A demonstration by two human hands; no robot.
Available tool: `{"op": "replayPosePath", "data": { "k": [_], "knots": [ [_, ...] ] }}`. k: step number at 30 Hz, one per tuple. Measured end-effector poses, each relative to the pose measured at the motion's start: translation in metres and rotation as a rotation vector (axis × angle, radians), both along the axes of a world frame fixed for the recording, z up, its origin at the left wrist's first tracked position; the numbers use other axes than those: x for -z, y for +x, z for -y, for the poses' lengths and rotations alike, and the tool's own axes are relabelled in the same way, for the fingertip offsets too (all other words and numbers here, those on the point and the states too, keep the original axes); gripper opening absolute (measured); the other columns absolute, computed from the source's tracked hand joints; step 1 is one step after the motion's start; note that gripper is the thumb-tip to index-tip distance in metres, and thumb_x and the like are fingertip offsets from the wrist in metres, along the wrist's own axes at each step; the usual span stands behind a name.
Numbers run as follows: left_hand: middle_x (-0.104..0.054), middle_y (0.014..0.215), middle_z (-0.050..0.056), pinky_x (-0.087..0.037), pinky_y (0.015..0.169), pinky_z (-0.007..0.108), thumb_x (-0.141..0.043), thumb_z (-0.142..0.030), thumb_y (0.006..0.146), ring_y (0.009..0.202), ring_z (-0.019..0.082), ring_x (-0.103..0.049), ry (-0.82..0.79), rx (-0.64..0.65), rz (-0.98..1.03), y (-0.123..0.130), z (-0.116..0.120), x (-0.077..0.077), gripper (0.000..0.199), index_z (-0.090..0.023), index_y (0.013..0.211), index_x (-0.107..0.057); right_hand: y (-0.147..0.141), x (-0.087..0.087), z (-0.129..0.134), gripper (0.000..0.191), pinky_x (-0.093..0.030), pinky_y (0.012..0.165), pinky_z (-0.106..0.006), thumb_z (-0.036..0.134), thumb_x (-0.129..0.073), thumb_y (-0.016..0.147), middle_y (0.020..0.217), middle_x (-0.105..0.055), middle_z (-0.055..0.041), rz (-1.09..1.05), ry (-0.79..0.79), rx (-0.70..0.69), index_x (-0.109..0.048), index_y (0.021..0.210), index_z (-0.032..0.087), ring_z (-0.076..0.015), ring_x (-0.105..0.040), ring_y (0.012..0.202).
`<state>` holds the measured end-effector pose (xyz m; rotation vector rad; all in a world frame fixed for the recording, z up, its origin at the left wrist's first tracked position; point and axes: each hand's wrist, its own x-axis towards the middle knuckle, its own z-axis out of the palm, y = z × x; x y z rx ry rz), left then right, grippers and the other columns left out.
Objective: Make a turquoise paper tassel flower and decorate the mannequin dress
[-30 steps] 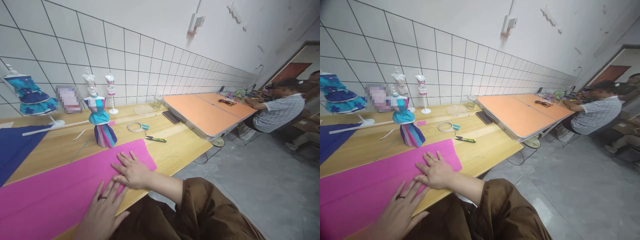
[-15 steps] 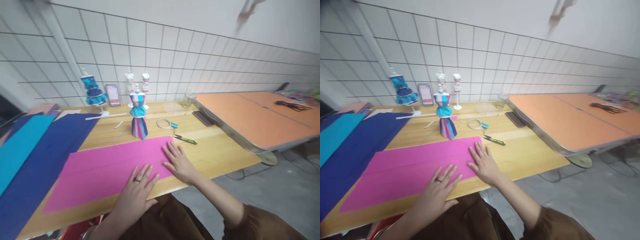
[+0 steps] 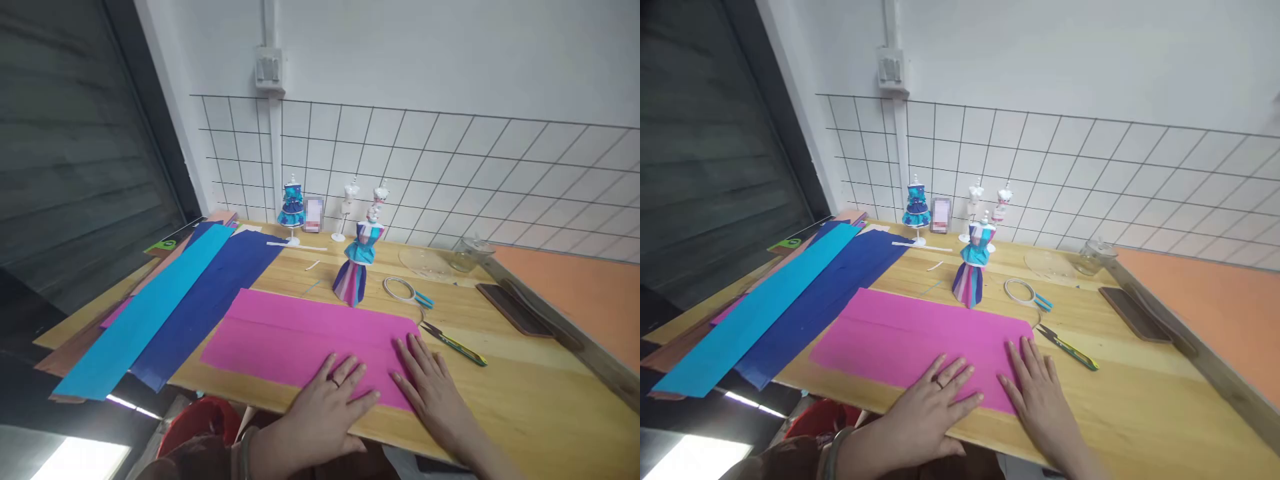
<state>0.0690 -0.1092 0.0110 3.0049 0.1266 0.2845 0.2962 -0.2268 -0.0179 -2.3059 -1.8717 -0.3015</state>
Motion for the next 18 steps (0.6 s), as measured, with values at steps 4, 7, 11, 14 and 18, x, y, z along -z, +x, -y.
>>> {"op": "replayPosePath", "data": {
  "k": [4, 7, 11, 14, 18],
  "knots": [
    [-0.023, 0.145, 0.008, -0.006, 0.108, 0.046, -0.039, -0.057, 0.081, 0.134, 0.026, -0.013, 0.006, 0.008, 0.020, -0.004, 0.001, -0.008, 0.064, -0.023, 0.134, -0.031, -0.008, -0.003, 0.000, 0.064, -0.017, 0.099, -0.063, 0.045, -0.034, 0.088, 0.146, -0.019, -0.0098, 0.057, 0.080, 0.006, -0.006, 0.142, 0.025, -0.0309, -0.013, 0.134],
    [-0.026, 0.143, 0.008, -0.008, 0.108, 0.046, -0.033, -0.055, 0.084, 0.134, 0.025, -0.015, -0.006, 0.029, 0.016, -0.006, 0.001, -0.014, 0.060, -0.022, 0.134, -0.033, -0.017, 0.001, 0.002, 0.067, -0.018, 0.101, -0.060, 0.048, -0.039, 0.085, 0.145, -0.023, -0.0089, 0.106, 0.083, -0.132, -0.011, 0.142, 0.026, -0.0311, -0.019, 0.132],
    [-0.029, 0.142, 0.009, -0.009, 0.108, 0.045, -0.030, -0.056, 0.085, 0.134, 0.025, -0.016, -0.020, 0.029, 0.016, -0.008, 0.001, -0.016, 0.060, -0.021, 0.134, -0.032, -0.022, 0.006, 0.003, 0.067, -0.024, 0.101, -0.055, 0.050, -0.040, 0.084, 0.144, -0.026, -0.0087, 0.111, -0.026, -0.261, -0.014, 0.141, 0.026, -0.0290, -0.024, 0.131],
    [-0.030, 0.142, 0.008, -0.010, 0.108, 0.044, -0.029, -0.056, 0.084, 0.134, 0.024, -0.016, -0.026, 0.022, 0.022, -0.010, 0.001, -0.015, 0.060, -0.021, 0.134, -0.032, -0.024, 0.004, 0.003, 0.071, -0.026, 0.099, -0.056, 0.052, -0.041, 0.083, 0.144, -0.023, -0.0106, 0.122, -0.027, -0.268, -0.013, 0.141, 0.024, -0.0309, -0.021, 0.131],
    [-0.029, 0.143, 0.007, -0.011, 0.108, 0.044, -0.031, -0.055, 0.085, 0.133, 0.024, -0.018, -0.022, 0.022, 0.031, -0.010, 0.002, -0.018, 0.059, -0.022, 0.134, -0.031, -0.027, 0.001, 0.001, 0.074, -0.030, 0.097, -0.057, 0.052, -0.042, 0.082, 0.144, -0.024, -0.0122, 0.143, -0.016, -0.356, -0.010, 0.142, 0.023, -0.0321, -0.024, 0.130]
  ]
}}
